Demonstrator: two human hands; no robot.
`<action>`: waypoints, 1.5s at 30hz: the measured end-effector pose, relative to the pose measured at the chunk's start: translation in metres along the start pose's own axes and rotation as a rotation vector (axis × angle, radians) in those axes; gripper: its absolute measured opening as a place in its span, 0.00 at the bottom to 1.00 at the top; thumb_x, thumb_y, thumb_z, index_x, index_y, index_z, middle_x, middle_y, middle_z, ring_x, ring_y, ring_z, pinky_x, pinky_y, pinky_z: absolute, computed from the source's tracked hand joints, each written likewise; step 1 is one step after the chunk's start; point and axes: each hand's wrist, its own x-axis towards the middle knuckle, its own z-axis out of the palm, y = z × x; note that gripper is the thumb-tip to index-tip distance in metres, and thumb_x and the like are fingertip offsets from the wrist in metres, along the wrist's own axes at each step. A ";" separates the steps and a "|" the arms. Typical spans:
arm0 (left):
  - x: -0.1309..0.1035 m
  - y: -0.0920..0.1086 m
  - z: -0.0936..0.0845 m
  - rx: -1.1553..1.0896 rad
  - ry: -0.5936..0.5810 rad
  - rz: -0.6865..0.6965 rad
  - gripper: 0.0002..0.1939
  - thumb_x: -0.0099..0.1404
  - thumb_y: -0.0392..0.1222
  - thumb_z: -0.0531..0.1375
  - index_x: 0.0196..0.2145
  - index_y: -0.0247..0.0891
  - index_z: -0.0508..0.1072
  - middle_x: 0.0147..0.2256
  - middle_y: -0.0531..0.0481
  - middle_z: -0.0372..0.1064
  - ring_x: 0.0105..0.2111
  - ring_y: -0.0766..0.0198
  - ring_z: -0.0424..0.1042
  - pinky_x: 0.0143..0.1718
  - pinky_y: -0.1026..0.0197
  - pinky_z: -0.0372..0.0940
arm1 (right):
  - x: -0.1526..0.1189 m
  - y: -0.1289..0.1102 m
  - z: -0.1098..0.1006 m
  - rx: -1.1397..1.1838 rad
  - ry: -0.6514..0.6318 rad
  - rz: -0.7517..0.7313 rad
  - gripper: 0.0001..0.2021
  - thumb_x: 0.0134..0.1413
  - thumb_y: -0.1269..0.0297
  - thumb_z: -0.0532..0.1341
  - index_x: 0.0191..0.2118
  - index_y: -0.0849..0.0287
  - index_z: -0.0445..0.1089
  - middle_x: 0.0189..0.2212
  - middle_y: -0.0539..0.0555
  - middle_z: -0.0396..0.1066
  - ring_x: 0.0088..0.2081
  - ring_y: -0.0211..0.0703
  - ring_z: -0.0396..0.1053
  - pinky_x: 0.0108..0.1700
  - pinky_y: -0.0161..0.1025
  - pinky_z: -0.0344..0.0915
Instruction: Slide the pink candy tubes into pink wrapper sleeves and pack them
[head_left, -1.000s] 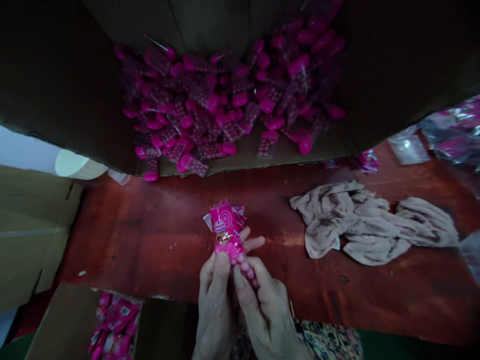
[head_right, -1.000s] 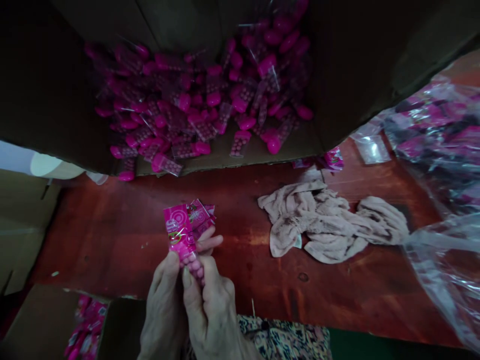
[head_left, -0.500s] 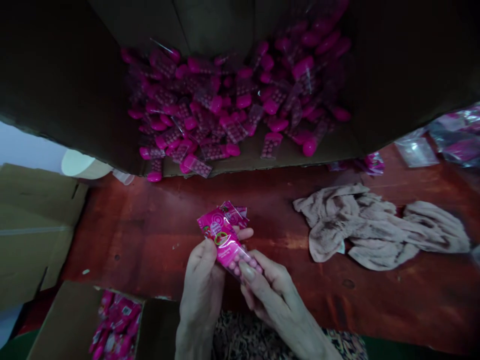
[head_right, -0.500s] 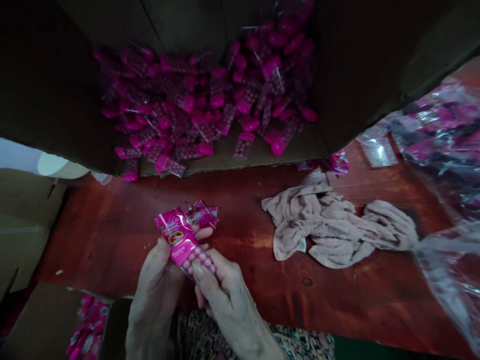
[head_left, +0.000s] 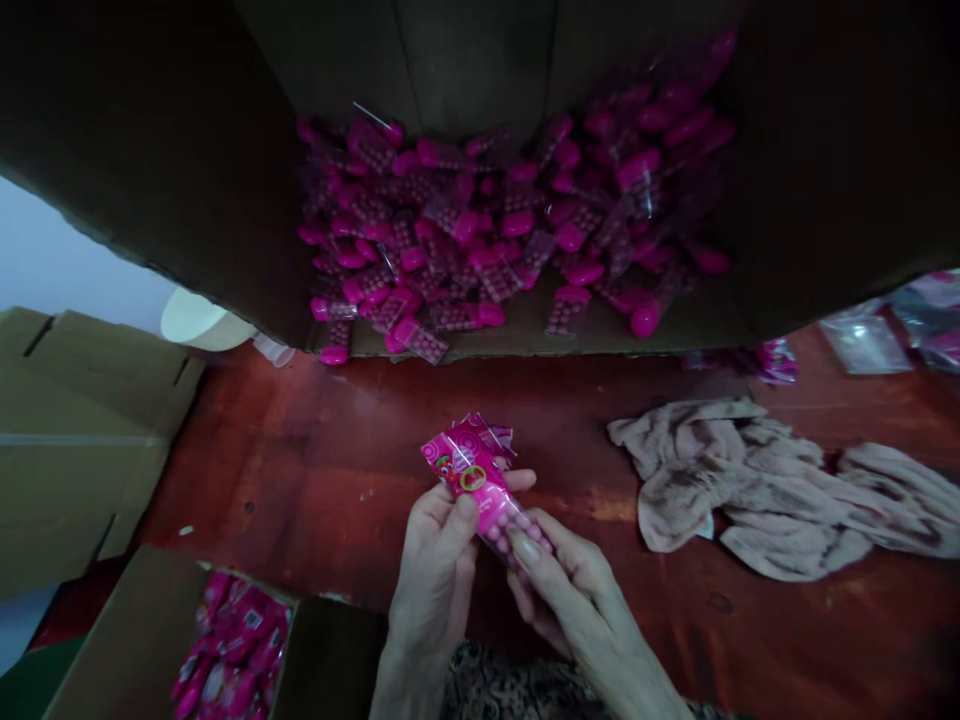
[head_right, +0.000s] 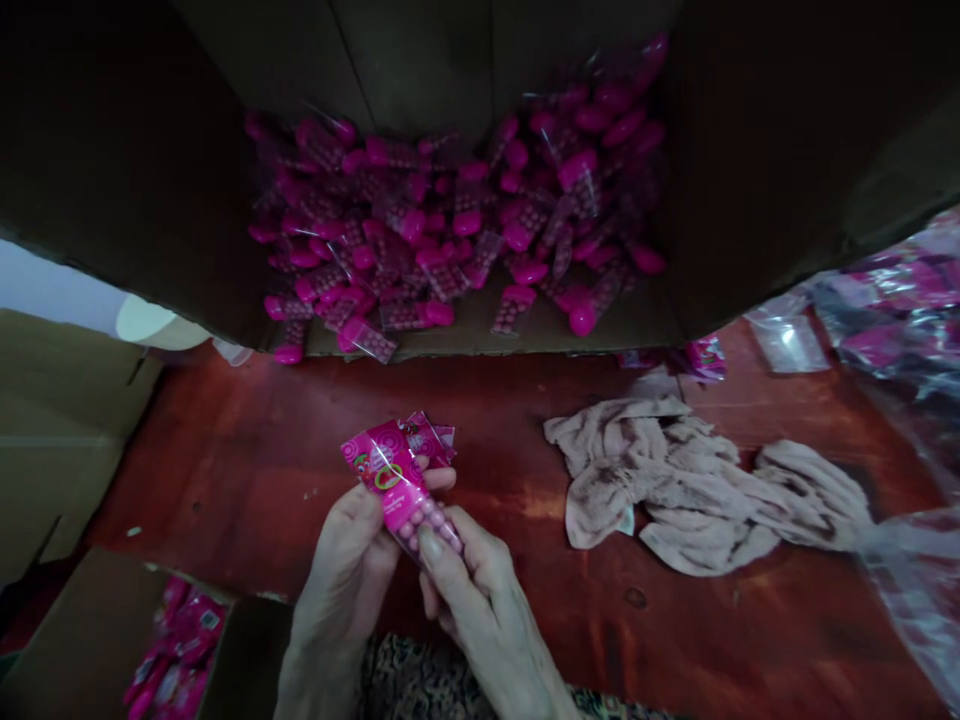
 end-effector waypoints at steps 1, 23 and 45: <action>0.000 0.000 0.001 -0.003 0.013 -0.002 0.14 0.58 0.46 0.61 0.37 0.33 0.76 0.38 0.41 0.76 0.35 0.58 0.73 0.40 0.58 0.65 | 0.000 0.000 0.000 -0.017 0.006 -0.007 0.15 0.60 0.52 0.50 0.30 0.58 0.59 0.18 0.43 0.54 0.18 0.28 0.46 0.17 0.26 0.43; 0.012 0.009 -0.002 -0.096 0.061 0.141 0.16 0.65 0.46 0.51 0.35 0.34 0.76 0.40 0.40 0.75 0.47 0.52 0.70 0.44 0.52 0.65 | -0.013 -0.016 -0.036 -1.143 0.701 -0.288 0.23 0.58 0.52 0.49 0.46 0.66 0.70 0.11 0.52 0.63 0.10 0.40 0.58 0.13 0.34 0.51; -0.001 -0.018 0.007 0.002 0.199 0.150 0.11 0.62 0.43 0.57 0.34 0.36 0.78 0.39 0.44 0.76 0.45 0.57 0.71 0.50 0.56 0.61 | 0.017 -0.005 0.021 0.411 0.482 -0.172 0.08 0.38 0.65 0.69 0.28 0.59 0.74 0.22 0.47 0.70 0.24 0.33 0.64 0.29 0.31 0.65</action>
